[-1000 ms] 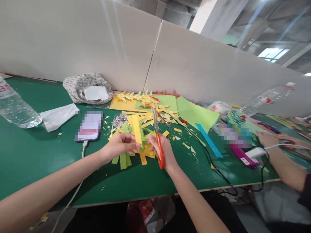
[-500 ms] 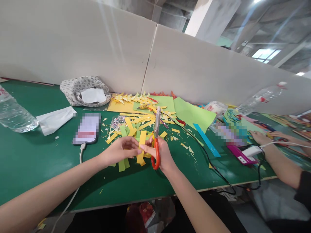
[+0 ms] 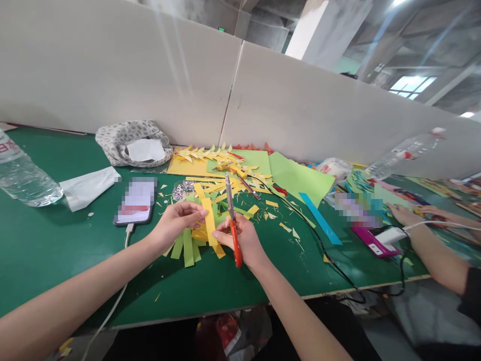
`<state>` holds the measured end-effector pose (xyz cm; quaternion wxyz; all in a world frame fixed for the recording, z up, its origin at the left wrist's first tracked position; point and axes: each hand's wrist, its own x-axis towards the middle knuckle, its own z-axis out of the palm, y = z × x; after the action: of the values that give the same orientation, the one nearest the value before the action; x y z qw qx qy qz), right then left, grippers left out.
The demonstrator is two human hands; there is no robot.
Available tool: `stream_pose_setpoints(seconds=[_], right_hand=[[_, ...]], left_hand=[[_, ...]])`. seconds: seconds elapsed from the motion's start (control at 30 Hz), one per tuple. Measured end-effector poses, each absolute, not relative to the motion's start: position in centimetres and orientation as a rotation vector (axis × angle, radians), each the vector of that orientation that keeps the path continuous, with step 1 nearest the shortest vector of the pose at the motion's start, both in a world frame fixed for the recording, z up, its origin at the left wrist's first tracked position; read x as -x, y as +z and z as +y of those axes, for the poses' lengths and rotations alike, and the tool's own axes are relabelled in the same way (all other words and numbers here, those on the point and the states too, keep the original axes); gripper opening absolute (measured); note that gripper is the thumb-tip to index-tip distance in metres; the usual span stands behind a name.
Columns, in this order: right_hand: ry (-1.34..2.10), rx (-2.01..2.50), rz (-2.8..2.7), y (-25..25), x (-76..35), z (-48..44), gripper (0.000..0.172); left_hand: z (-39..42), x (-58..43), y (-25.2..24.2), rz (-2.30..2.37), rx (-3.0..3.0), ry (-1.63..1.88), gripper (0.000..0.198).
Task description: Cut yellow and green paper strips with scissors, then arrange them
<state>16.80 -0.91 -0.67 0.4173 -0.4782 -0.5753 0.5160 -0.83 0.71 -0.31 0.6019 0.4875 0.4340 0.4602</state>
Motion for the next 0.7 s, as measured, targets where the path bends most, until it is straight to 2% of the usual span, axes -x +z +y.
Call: stream_pose_setpoints(seconds=[0.3, 0.5, 0.6, 0.7], right_hand=[[1.310, 1.197, -1.375, -0.57, -16.71, -0.84, 0.038], [1.272, 1.220, -1.445, -0.68, -16.64, -0.93, 0.036], [1.123, 1.320, -1.541, -0.40, -16.75, -1.19, 0.033], [0.769, 1.509, -1.735, 0.11, -16.89, -1.51, 0.036]], left_hand=[[0.55, 0.52, -0.20, 0.983, -1.072, 0.960, 0.022], [0.51, 0.51, -0.41, 0.966, -1.082, 0.955, 0.017], [0.73, 0.73, -0.36, 0.956, -1.036, 1.003, 0.016], [1.03, 1.02, -0.23, 0.947, -0.948, 1.071, 0.016]])
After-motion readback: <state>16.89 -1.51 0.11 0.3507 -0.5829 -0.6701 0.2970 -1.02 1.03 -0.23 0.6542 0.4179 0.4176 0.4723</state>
